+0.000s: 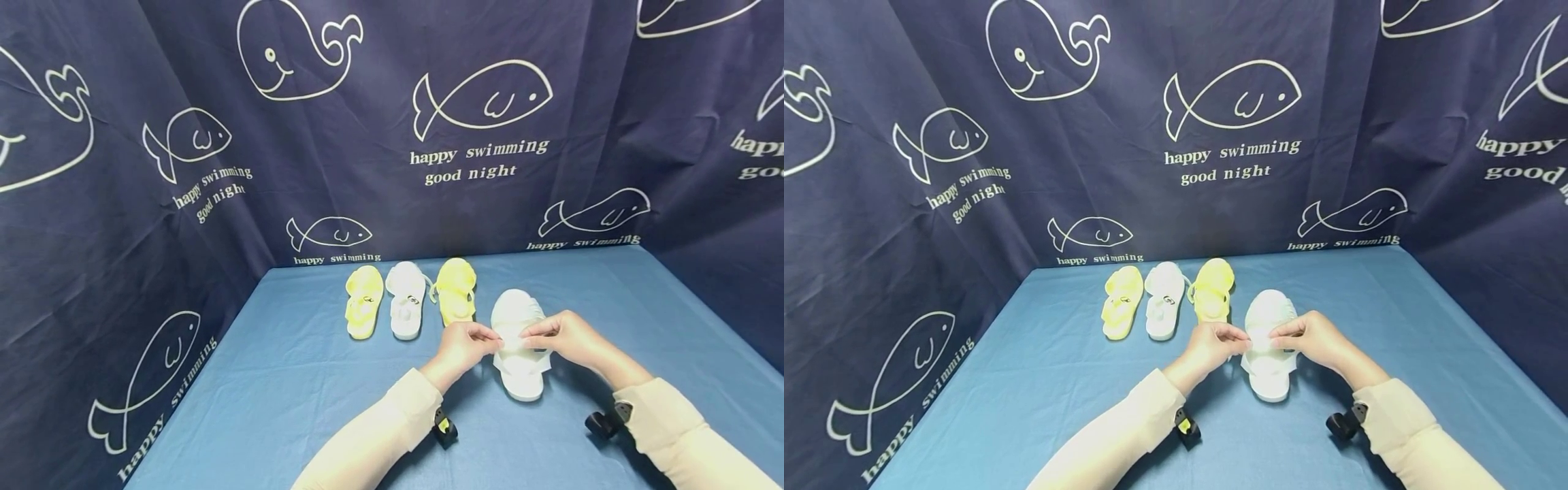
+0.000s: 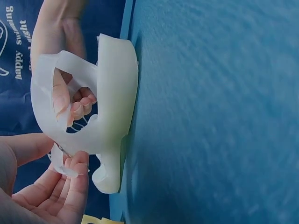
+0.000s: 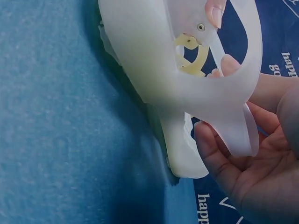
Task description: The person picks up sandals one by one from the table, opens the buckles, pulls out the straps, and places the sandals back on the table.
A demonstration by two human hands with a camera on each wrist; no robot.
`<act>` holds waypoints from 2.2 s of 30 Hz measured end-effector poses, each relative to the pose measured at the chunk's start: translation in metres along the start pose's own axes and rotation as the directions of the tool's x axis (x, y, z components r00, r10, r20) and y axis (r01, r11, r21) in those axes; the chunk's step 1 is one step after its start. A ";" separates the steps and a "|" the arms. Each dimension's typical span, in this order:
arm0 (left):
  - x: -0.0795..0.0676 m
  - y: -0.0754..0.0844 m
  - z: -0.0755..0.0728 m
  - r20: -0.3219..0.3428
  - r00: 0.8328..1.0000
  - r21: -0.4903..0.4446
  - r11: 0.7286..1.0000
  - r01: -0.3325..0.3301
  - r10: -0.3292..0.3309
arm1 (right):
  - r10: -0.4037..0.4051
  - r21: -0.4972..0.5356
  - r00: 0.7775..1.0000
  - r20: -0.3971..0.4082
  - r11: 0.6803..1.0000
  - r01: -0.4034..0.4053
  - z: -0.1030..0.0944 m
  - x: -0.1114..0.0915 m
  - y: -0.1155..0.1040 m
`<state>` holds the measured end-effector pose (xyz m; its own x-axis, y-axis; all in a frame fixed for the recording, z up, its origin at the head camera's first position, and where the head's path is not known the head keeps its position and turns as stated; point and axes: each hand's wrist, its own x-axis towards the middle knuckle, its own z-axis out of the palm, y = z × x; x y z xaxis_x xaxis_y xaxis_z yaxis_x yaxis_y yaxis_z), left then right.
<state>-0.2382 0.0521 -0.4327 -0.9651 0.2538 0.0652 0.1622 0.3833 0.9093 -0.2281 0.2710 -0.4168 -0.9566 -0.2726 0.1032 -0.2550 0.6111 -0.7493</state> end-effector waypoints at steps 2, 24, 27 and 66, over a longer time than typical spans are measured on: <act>0.000 0.000 -0.001 -0.009 1.000 -0.019 1.000 0.009 -0.009 | -0.004 0.007 1.000 -0.001 1.000 0.004 0.002 0.000 -0.001; -0.003 0.000 0.002 0.063 0.978 -0.330 0.921 0.206 -0.196 | 0.070 0.075 0.997 0.013 0.995 -0.071 0.003 -0.019 0.009; -0.001 0.001 0.000 0.058 0.979 -0.306 0.930 0.202 -0.194 | 0.070 0.089 0.997 0.014 0.993 -0.071 0.002 -0.016 0.008; 0.000 -0.004 -0.003 0.111 0.979 -0.351 0.915 0.199 -0.171 | -0.034 0.409 0.979 0.203 0.911 -0.053 -0.014 -0.024 0.032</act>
<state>-0.2398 0.0477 -0.4348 -0.9498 0.2814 -0.1370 -0.1162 0.0891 0.9892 -0.2152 0.3072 -0.4343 -0.8987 -0.4385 -0.0060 -0.1239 0.2669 -0.9557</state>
